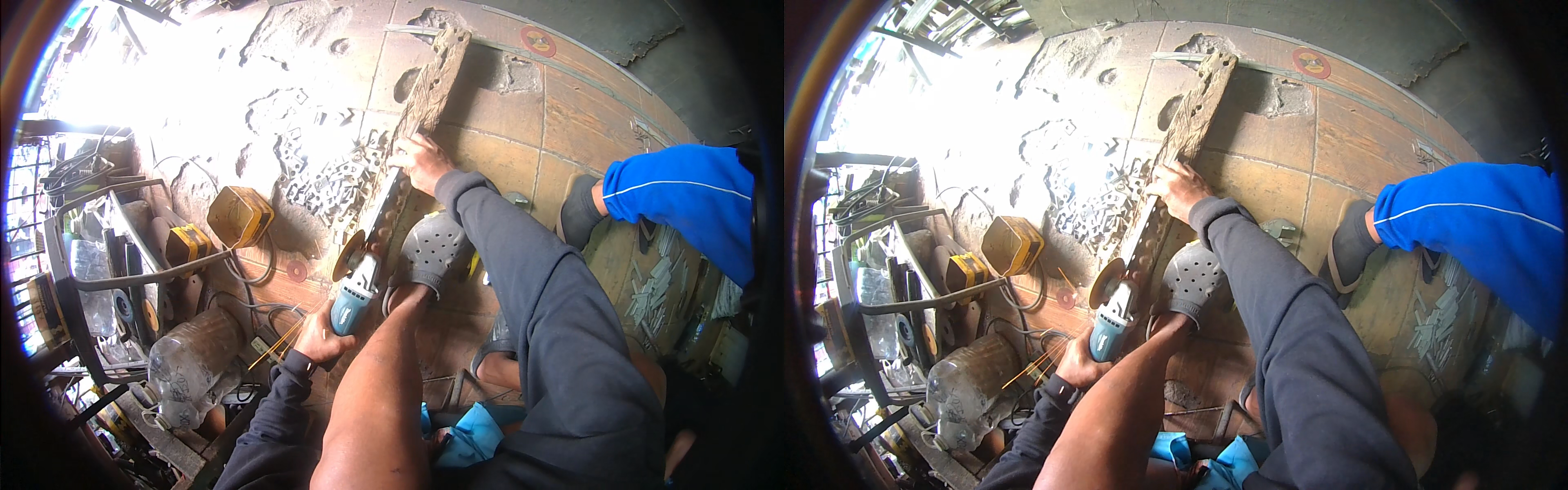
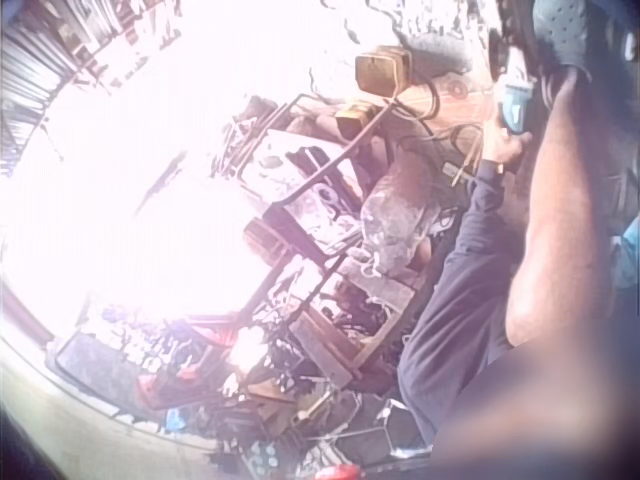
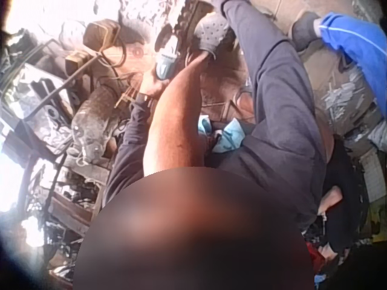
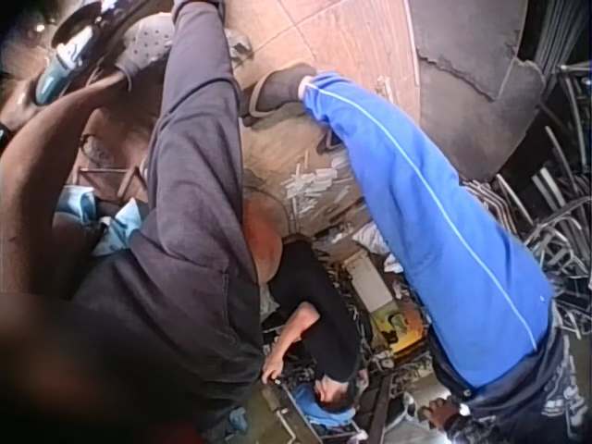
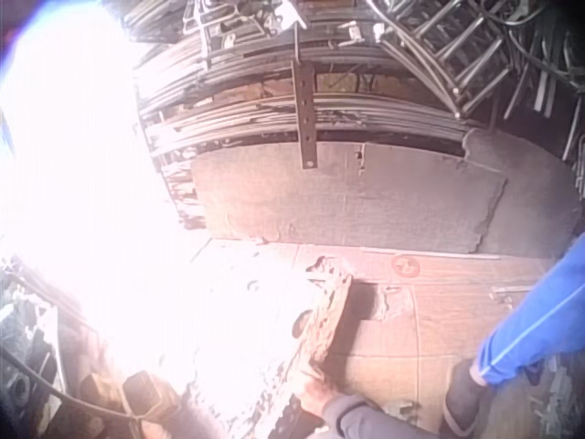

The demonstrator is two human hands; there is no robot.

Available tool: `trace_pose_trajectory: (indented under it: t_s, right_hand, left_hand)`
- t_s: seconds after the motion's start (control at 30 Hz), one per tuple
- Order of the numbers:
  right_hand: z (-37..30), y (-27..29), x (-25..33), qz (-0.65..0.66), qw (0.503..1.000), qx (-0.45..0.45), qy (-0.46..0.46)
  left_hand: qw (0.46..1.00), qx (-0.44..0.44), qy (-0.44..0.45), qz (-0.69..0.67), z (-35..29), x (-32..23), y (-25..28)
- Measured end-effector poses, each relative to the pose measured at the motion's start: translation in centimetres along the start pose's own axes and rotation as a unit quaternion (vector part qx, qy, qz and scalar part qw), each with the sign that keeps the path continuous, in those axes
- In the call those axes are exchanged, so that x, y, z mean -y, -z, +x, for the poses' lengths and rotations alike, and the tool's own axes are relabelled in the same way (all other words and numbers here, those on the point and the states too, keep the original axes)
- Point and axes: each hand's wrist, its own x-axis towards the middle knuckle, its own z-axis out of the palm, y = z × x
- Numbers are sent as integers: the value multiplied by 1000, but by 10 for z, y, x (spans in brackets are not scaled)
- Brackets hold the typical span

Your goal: The person uses an angle grinder to cut a perforated metal strip that is held against a wooden board. The person holds the metal strip with one hand and operates the grinder with the other, producing sparks as the cut progresses.

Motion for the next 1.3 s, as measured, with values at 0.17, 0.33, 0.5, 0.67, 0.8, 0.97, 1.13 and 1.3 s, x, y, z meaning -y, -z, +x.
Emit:
trace_pose_trajectory:
  t_s: [0.17,0.33,0.5,0.67,0.8,0.97,1.13,1.3]
  right_hand:
    - [0,-2,-1,-6,1000,3,-2]
    - [0,0,1,-5,1000,4,-3]
    - [2,4,2,-9,997,73,-39]
    - [3,3,2,-10,996,74,-40]
    - [3,3,1,-9,997,70,-37]
    - [3,2,1,-18,997,62,-35]
    - [2,-1,0,-7,1000,4,0]
    - [3,-1,0,-5,997,63,-44]
  left_hand:
    - [999,9,30,15,-2,6,-1]
    - [1000,6,13,1,2,1,0]
    - [1000,3,1,-7,5,-2,1]
    - [1000,-1,-1,-25,5,2,-2]
    - [1000,-7,-2,-9,6,3,-3]
    - [1000,1,17,-10,7,-1,-1]
    - [1000,-4,13,-10,5,-4,-2]
    - [1000,0,13,-1,6,-6,0]
